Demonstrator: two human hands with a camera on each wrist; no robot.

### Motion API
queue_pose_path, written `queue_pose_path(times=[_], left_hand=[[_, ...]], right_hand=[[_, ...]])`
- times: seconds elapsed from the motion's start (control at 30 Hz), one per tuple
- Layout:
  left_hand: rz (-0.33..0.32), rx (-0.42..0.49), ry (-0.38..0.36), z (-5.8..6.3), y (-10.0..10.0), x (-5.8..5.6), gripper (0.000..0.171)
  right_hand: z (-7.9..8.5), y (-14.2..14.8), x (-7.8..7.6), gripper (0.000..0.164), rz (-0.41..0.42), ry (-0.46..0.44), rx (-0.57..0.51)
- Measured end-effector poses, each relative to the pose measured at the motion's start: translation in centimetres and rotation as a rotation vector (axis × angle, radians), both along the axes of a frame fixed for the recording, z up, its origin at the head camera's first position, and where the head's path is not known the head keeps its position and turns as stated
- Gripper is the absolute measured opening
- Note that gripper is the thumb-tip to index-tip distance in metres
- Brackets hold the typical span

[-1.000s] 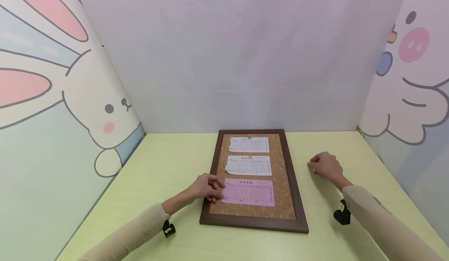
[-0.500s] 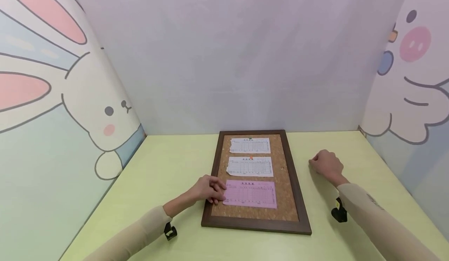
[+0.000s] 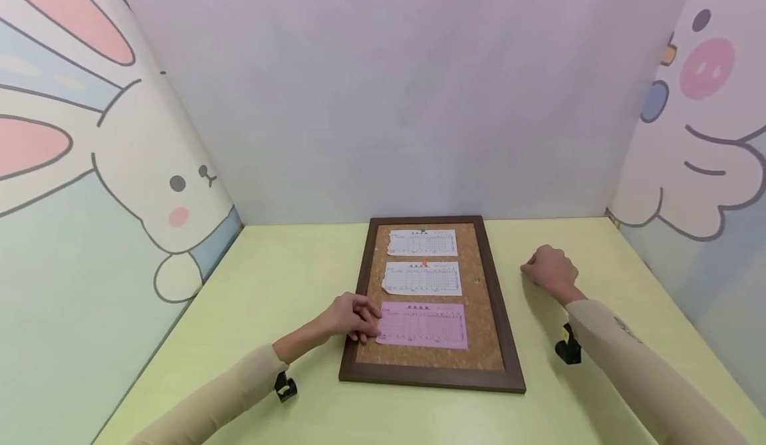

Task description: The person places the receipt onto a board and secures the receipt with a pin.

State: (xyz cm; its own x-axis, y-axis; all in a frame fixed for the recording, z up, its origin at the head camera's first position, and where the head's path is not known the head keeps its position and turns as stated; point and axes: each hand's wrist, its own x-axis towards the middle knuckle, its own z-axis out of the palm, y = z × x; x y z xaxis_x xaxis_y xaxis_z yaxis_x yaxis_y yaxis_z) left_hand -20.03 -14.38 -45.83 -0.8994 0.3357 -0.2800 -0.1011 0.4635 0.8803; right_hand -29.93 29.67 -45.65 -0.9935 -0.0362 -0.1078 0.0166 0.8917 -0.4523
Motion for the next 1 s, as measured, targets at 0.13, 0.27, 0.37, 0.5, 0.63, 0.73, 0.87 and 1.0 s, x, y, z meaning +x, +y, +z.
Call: queue_pose_path(times=[0.13, 0.27, 0.37, 0.5, 0.63, 0.73, 0.87, 1.0], left_hand=[[-0.005, -0.006, -0.005, 0.0, -0.1, 0.0, 0.021], [-0.007, 0.002, -0.005, 0.0, -0.2, 0.0, 0.022], [-0.006, -0.001, 0.003, 0.0, -0.2, 0.0, 0.022], [-0.008, -0.013, 0.01, 0.1, -0.1, -0.1, 0.022], [-0.007, -0.016, 0.01, 0.1, 0.0, -0.2, 0.021], [-0.011, -0.013, 0.012, 0.1, 0.0, -0.1, 0.022], [-0.012, -0.011, 0.01, 0.2, 0.0, -0.1, 0.022], [-0.008, -0.015, 0.005, 0.3, -0.1, -0.1, 0.021]], right_hand=[[0.5, -0.5, 0.4, 0.031, 0.035, 0.004, -0.033], [1.2, -1.9, 1.3, 0.028, 0.114, 0.019, -0.104], [1.7, -3.5, 2.2, 0.026, 0.171, 0.025, -0.156], [2.1, -5.7, 3.3, 0.021, 0.217, 0.009, -0.21], [2.3, -7.6, 4.2, 0.018, 0.238, -0.045, -0.265], [2.4, -8.8, 5.1, 0.016, 0.251, -0.092, -0.296], [2.5, -10.4, 6.3, 0.014, 0.295, -0.122, -0.32], [2.5, -11.7, 7.1, 0.013, 0.392, -0.119, -0.345]])
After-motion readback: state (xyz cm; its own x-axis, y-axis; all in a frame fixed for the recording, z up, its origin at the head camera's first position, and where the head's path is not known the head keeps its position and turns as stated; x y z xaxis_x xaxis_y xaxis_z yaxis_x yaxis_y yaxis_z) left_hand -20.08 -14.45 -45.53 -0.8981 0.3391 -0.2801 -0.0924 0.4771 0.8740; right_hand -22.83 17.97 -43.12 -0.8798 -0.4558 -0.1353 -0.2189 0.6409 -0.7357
